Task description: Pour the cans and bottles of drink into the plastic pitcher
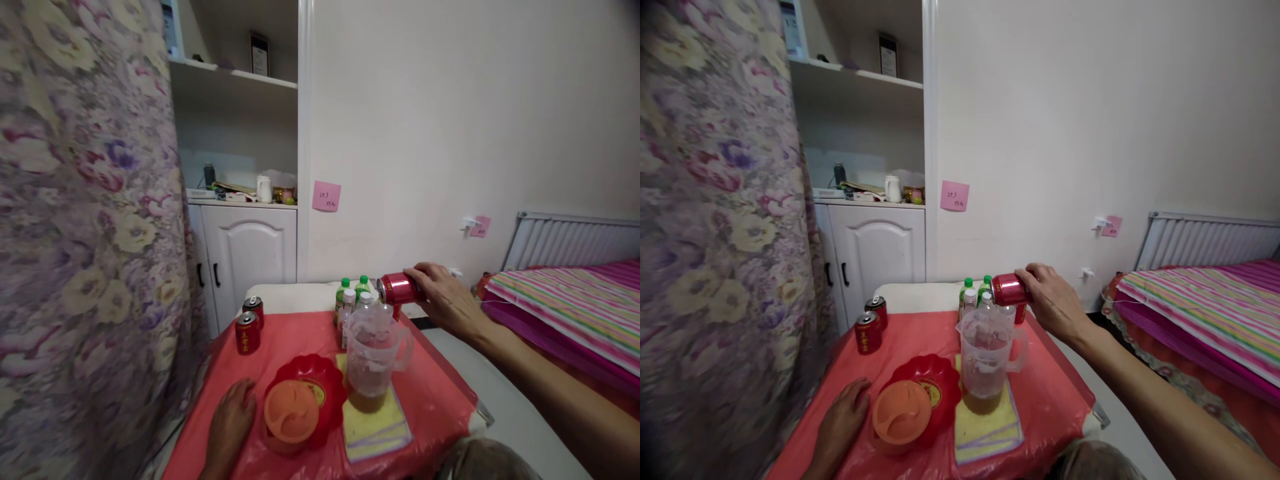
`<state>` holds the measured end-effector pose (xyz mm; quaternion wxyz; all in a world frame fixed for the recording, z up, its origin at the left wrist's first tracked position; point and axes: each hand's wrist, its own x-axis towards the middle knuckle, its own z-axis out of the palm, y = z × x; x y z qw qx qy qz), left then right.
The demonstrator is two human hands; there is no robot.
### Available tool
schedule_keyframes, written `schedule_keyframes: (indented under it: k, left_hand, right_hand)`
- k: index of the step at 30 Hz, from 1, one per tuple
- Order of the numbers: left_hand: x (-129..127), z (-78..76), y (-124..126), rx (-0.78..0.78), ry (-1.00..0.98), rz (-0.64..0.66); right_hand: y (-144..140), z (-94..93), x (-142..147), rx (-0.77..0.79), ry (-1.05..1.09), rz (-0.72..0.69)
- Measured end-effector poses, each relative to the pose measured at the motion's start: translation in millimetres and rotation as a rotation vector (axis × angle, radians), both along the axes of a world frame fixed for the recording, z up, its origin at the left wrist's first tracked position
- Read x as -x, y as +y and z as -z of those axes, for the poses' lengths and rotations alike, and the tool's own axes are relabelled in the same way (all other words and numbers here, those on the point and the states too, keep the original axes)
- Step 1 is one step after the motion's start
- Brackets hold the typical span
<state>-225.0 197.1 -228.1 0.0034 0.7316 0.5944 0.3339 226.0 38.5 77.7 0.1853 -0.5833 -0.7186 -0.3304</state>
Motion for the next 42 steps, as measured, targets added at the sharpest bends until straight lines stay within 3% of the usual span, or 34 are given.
schedule_keyframes:
  k: [42]
  left_hand:
    - [0.8,-2.2,-0.4,0.027,0.020,-0.002]
  right_hand:
    - [7.6,5.4,-8.3,-0.055,-0.042,-0.013]
